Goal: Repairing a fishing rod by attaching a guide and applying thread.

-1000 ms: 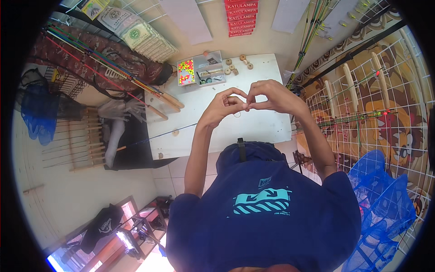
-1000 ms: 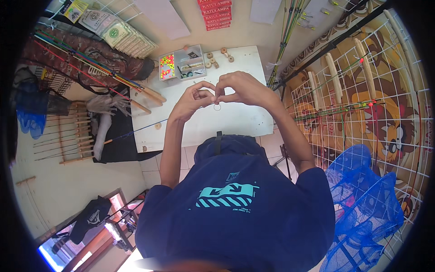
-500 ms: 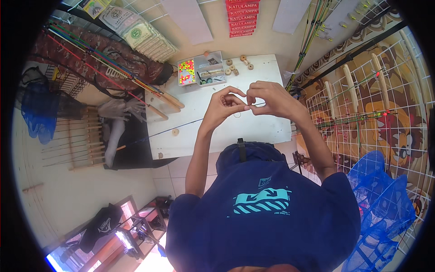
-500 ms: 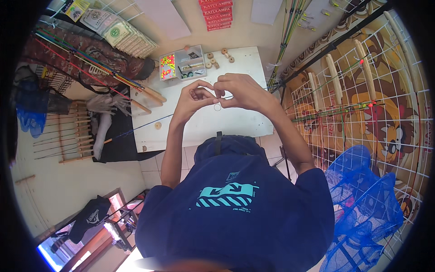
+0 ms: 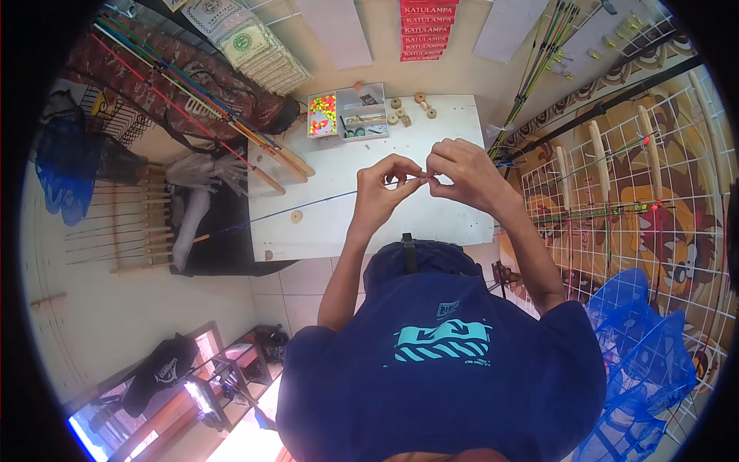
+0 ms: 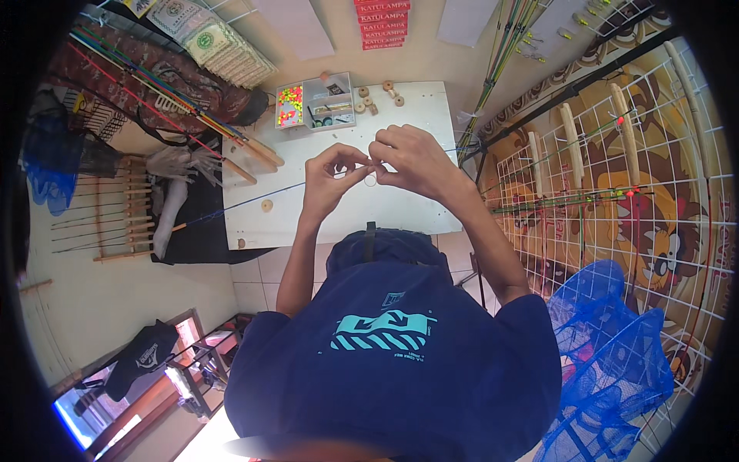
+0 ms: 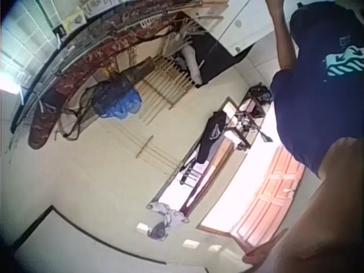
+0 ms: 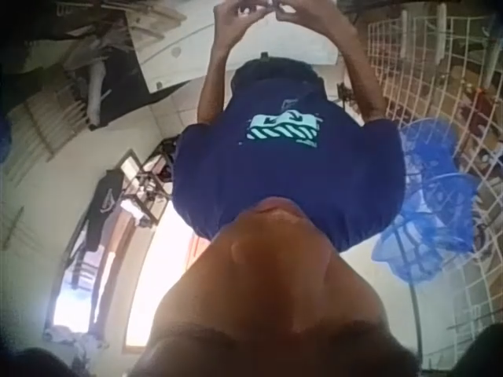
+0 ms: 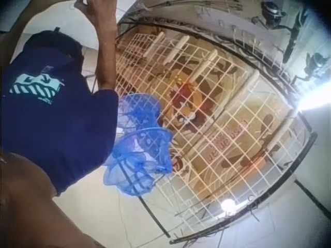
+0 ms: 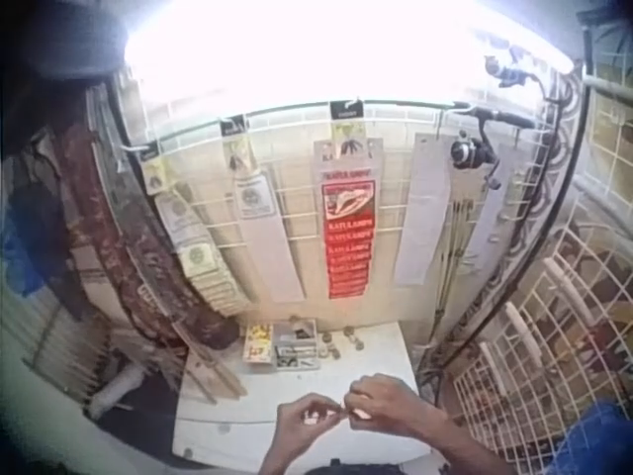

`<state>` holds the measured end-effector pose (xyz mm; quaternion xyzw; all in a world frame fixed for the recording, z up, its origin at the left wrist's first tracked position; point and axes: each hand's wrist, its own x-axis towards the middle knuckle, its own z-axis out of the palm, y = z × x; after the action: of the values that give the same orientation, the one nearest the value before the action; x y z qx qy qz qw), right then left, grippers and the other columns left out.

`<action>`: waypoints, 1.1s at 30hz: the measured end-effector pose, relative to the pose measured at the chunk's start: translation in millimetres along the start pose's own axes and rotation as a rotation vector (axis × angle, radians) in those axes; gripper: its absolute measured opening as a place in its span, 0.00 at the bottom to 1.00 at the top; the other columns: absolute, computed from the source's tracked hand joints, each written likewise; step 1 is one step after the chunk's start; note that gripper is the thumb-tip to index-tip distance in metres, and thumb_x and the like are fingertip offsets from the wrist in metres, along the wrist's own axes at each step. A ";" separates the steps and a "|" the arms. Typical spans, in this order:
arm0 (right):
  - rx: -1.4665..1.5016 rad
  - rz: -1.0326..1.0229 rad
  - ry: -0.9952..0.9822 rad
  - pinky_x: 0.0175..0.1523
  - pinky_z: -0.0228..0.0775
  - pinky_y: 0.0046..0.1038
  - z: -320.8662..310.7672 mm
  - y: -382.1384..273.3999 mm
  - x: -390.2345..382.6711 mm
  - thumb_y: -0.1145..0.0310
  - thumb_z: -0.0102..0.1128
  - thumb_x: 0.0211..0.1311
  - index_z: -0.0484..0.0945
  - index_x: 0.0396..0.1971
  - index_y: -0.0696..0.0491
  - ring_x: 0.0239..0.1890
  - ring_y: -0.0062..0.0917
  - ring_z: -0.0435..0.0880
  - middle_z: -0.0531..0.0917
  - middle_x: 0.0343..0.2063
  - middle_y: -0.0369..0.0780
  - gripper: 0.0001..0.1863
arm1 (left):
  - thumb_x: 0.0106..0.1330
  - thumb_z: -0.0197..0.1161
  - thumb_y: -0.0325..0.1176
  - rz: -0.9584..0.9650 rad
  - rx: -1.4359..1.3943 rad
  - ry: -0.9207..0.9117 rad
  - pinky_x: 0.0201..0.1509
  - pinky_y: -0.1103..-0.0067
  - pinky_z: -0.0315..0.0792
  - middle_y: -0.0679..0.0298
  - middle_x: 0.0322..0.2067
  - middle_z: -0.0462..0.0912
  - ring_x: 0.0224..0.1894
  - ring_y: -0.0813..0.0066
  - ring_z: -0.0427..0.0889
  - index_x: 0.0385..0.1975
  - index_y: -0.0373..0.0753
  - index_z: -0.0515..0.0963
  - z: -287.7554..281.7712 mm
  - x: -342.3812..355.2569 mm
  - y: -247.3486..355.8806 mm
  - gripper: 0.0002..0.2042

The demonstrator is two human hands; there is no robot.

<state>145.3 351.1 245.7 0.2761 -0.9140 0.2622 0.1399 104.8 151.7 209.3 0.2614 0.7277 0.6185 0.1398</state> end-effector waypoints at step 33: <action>-0.110 -0.059 0.163 0.32 0.66 0.28 3.2 -6.9 -0.2 0.75 0.68 0.40 0.73 0.22 0.53 0.26 0.27 0.73 0.73 0.24 0.35 0.10 | 0.60 0.67 0.23 -0.065 -0.297 0.204 0.31 0.87 0.66 0.66 0.33 0.83 0.25 0.89 0.71 0.38 0.32 0.81 18.3 -9.1 3.0 0.07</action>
<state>149.2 344.5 245.8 0.2726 -0.9040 0.2291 0.2366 122.6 162.1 207.6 0.1503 0.6469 0.7375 0.1221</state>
